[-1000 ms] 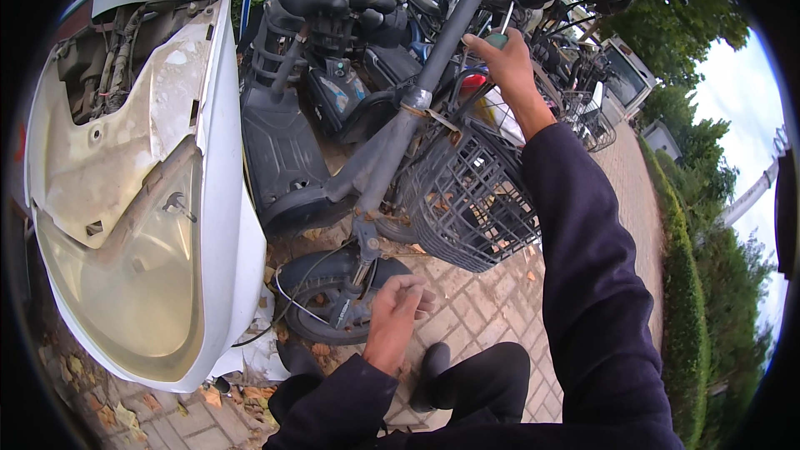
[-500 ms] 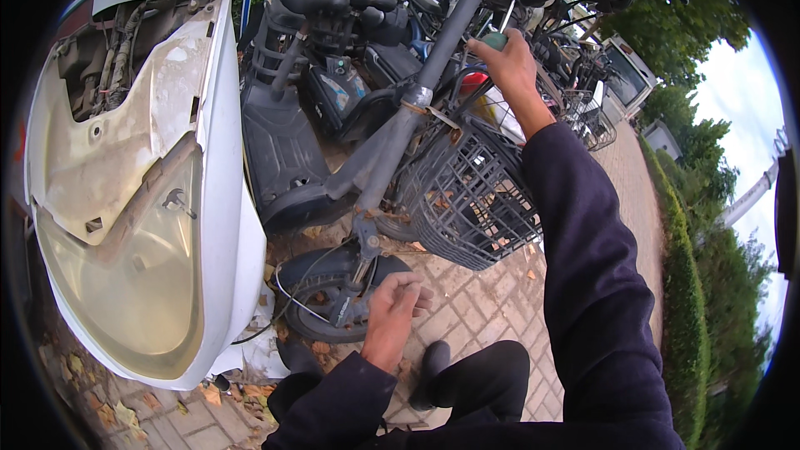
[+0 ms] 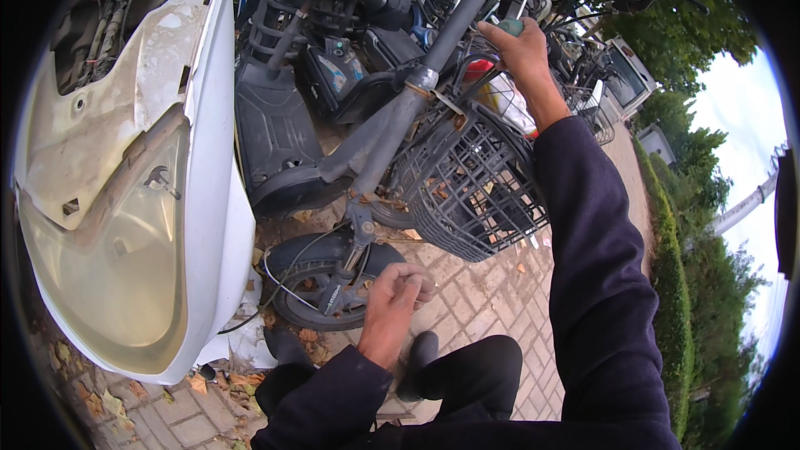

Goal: The person uses a screwdriver to tighten bolts on the front wheel and handlebar area of a bicycle. They adjust the front wheel alignment and then work on the handlebar stem and basket attachment, repeatedly turning the screwdriver to secure components.

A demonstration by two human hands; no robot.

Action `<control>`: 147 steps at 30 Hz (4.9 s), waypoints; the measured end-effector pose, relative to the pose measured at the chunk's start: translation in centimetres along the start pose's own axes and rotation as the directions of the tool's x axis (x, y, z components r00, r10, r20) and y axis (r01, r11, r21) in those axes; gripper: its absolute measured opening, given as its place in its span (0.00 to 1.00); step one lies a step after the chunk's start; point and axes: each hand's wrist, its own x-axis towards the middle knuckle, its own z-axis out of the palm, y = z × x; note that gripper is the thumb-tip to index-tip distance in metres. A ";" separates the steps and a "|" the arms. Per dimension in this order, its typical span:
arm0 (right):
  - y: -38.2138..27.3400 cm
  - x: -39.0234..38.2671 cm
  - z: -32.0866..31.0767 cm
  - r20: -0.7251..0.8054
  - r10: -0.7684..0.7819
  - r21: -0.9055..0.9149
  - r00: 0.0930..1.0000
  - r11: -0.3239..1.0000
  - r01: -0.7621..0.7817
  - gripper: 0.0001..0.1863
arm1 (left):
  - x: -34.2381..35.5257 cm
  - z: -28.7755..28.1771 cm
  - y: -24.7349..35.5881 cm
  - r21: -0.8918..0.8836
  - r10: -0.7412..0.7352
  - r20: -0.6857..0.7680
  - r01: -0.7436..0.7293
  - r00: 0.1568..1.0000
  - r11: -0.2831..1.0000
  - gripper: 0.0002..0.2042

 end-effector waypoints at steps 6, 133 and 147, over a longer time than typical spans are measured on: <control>0.4 0.8 -0.1 0.297 0.096 0.579 0.950 0.773 -0.260 0.16 | 0.2 -0.1 -0.1 0.008 -0.004 0.006 0.004 1.000 1.000 0.09; 26.2 -39.9 -15.0 0.083 0.694 0.430 0.715 0.623 -0.654 0.06 | 26.3 18.3 22.6 -0.174 0.251 0.239 -0.213 0.938 0.961 0.14; 24.4 -40.5 -16.0 -0.015 0.468 0.131 0.883 0.877 -0.463 0.06 | 27.3 18.8 21.3 -0.254 0.320 0.139 -0.279 0.937 0.926 0.15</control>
